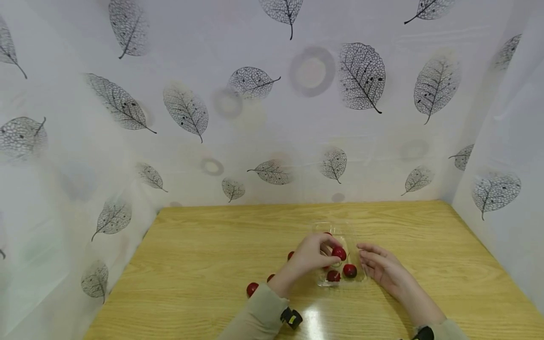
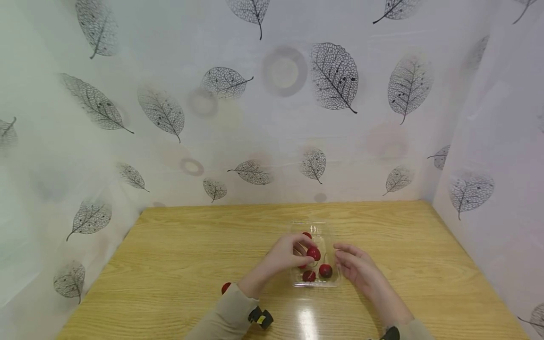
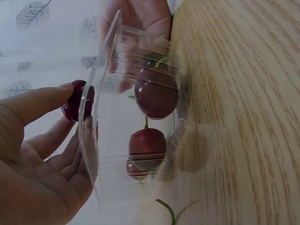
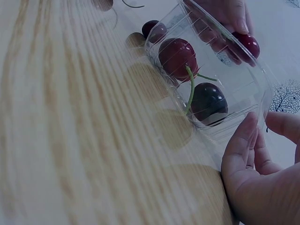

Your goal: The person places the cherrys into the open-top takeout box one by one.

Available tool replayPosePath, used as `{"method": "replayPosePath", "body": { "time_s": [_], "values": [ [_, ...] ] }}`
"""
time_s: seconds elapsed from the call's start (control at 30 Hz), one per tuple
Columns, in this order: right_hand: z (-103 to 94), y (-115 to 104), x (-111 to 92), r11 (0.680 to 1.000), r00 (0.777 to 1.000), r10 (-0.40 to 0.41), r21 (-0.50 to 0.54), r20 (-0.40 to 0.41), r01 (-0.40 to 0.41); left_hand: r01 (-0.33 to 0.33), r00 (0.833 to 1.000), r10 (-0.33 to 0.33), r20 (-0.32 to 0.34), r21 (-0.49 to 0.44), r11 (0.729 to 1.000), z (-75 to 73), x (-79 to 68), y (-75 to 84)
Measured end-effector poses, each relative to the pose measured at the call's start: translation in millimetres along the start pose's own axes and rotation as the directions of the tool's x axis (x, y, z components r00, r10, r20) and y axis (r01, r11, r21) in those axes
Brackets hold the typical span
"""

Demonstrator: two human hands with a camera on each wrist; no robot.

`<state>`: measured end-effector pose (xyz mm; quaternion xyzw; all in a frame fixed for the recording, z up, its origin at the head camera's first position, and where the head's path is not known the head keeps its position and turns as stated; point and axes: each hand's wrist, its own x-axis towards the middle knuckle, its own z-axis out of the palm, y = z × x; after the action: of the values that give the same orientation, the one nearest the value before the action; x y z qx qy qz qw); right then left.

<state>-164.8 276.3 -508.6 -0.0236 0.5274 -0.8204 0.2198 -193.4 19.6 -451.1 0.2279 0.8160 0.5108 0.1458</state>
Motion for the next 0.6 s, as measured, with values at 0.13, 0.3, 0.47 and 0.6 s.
{"method": "replayPosePath", "body": {
  "time_s": [0.13, 0.3, 0.47, 0.6],
  "values": [
    [-0.3, -0.3, 0.4, 1.000, 1.000, 0.007, 0.002, 0.000, -0.007, 0.003, 1.000, -0.004, 0.018, 0.036, 0.999, 3.4, 0.2, -0.4],
    [-1.0, -0.3, 0.7, 1.000, 1.000, 0.009, -0.003, 0.000, -0.009, 0.000, 1.000, -0.003, 0.028, 0.115, 0.993, 7.3, 1.7, -2.2],
    [-1.0, -0.2, 0.9, 1.000, 1.000, 0.015, -0.011, -0.015, -0.015, -0.001, 0.999, -0.004, 0.032, 0.161, 0.987, 8.9, 1.7, -3.3],
    [-0.6, -0.1, 0.8, 1.000, 1.000, 0.013, -0.013, -0.019, -0.014, 0.009, 0.999, -0.015, 0.031, 0.184, 0.983, 9.6, 0.9, -3.4]
  ]
}}
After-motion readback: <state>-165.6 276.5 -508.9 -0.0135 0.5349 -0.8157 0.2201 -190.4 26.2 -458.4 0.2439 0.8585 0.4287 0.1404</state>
